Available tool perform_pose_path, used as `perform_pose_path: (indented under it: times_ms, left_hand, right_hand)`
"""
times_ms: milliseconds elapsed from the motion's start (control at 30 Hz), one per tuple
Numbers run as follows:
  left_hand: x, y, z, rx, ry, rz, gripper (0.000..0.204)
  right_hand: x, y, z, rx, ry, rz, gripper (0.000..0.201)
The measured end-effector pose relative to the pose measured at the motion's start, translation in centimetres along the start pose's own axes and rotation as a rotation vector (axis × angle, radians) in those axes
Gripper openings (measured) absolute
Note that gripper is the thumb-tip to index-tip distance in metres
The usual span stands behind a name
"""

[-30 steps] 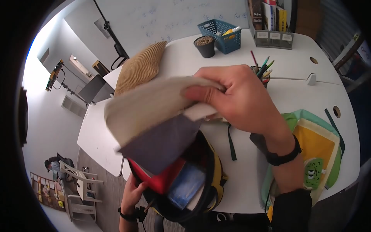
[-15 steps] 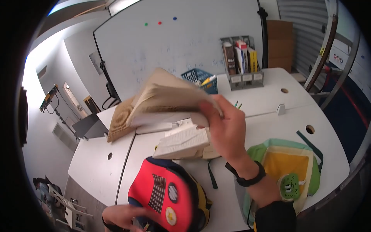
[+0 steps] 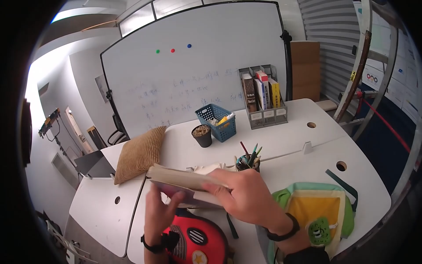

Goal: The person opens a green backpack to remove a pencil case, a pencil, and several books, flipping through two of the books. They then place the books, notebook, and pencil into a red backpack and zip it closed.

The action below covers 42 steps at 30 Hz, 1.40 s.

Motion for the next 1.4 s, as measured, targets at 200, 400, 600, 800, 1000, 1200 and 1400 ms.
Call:
perform_pose_path:
  times_ms: [200, 400, 600, 800, 1000, 1200, 1400]
  left_hand:
    - [3.6, 2.0, -0.1, 0.297, -0.049, 0.113, 0.086]
    - [3.5, 1.8, 1.7, 0.491, -0.170, -0.148, 0.078]
    - [0.7, 0.8, 1.0, 0.269, -0.116, 0.083, 0.034]
    - [-1.2, 0.7, 3.2, 0.124, 0.199, -0.054, 0.022]
    - [-1.7, 1.9, 4.2, -0.061, 0.872, -0.287, 0.027]
    - [-2.2, 1.8, 4.2, -0.151, 0.970, -0.182, 0.035]
    - [-2.7, 1.4, 4.6, -0.189, 0.956, -0.207, 0.036]
  right_hand:
    - [2.6, -1.9, -4.0, -0.011, 0.099, -0.384, 0.012]
    - [3.3, -1.7, -4.2, 0.059, -0.114, -0.416, 0.019]
    - [3.2, -1.1, -3.3, 0.052, -0.101, -0.418, 0.024]
    - [3.9, -0.8, -3.3, -0.006, -0.177, -0.266, 0.041]
    - [5.6, -0.4, -3.7, 0.087, -0.787, -0.072, 0.029]
    - [7.4, -1.0, -4.3, -0.258, -0.090, 0.118, 0.027]
    - [6.8, -0.9, -4.5, -0.104, -0.430, 0.119, 0.042]
Point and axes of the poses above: each hand's wrist, its own y-axis away from the middle knuckle, its own x-axis out of the palm, z = x × y, the point moved 3 cm from there along -y, towards the middle knuckle, and after that the axes turned 2 degrees about z, right-handed, at the moved point
